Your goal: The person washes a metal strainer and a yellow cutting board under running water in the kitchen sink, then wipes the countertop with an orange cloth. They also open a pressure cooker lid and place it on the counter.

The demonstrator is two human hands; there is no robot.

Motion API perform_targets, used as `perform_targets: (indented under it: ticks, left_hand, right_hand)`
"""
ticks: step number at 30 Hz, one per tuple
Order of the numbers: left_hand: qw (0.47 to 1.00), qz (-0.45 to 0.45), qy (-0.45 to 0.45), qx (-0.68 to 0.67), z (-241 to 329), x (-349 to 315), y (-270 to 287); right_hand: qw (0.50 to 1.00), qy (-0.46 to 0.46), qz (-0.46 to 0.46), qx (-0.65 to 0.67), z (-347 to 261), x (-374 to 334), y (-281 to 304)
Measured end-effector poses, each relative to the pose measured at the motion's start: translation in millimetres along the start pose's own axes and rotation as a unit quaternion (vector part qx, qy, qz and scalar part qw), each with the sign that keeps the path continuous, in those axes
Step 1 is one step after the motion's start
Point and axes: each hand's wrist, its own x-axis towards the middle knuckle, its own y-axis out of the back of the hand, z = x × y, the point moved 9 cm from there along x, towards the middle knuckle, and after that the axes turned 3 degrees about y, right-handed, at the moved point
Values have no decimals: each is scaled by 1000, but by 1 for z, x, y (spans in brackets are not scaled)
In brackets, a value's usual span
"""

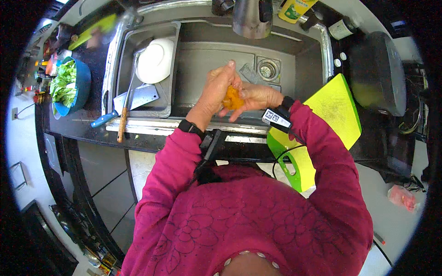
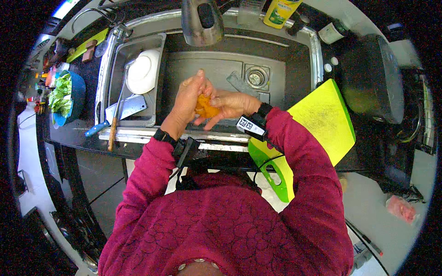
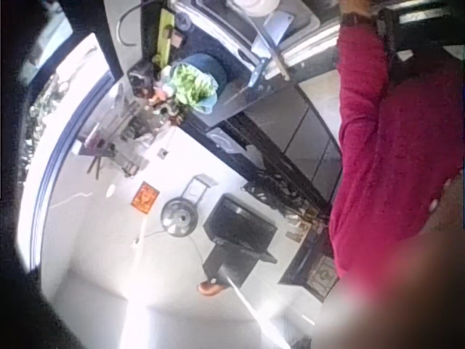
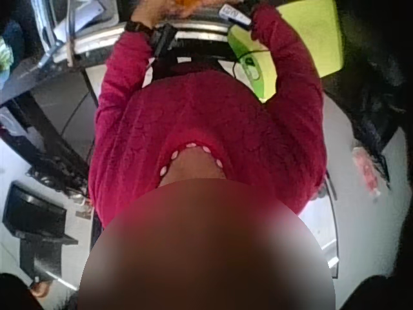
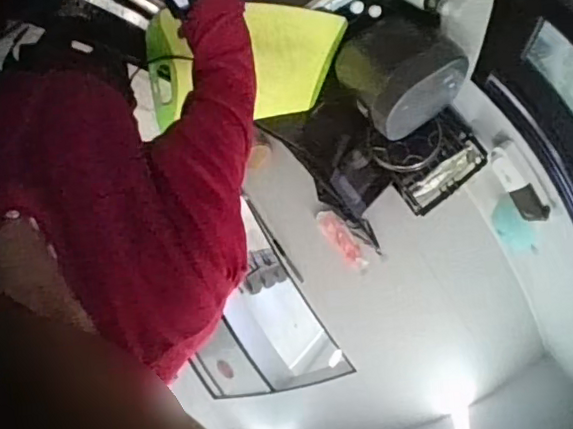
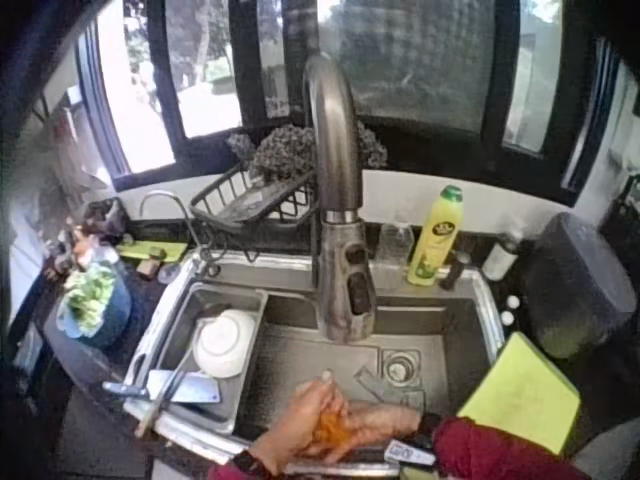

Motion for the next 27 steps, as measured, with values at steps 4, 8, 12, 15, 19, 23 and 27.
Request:
perform_targets:
  ticks: [4,8,12,15,19,23,27]
  left_hand:
    - [965,-16,-56,256,11,3,-7]
    - [936,3,-129,327,26,1,-11]
    - [905,58,-180,381,36,-5,-11]
    - [864,92,-283,407,48,-14,-17]
    - [848,160,-257,436,40,-13,-2]
    - [846,224,-263,406,28,-18,21]
    - [871,271,-231,339,11,-19,51]
  right_hand:
    - [993,9,87,-74,-7,9,13]
    - [967,-4,205,-147,-8,10,22]
    - [928,-9,293,-228,-7,6,28]
    - [893,-8,330,-306,-9,8,36]
    - [816,-48,352,-456,-6,13,43]
    - [710,-9,333,-621,-8,24,28]
    - [650,-18,296,-700,1,32,18]
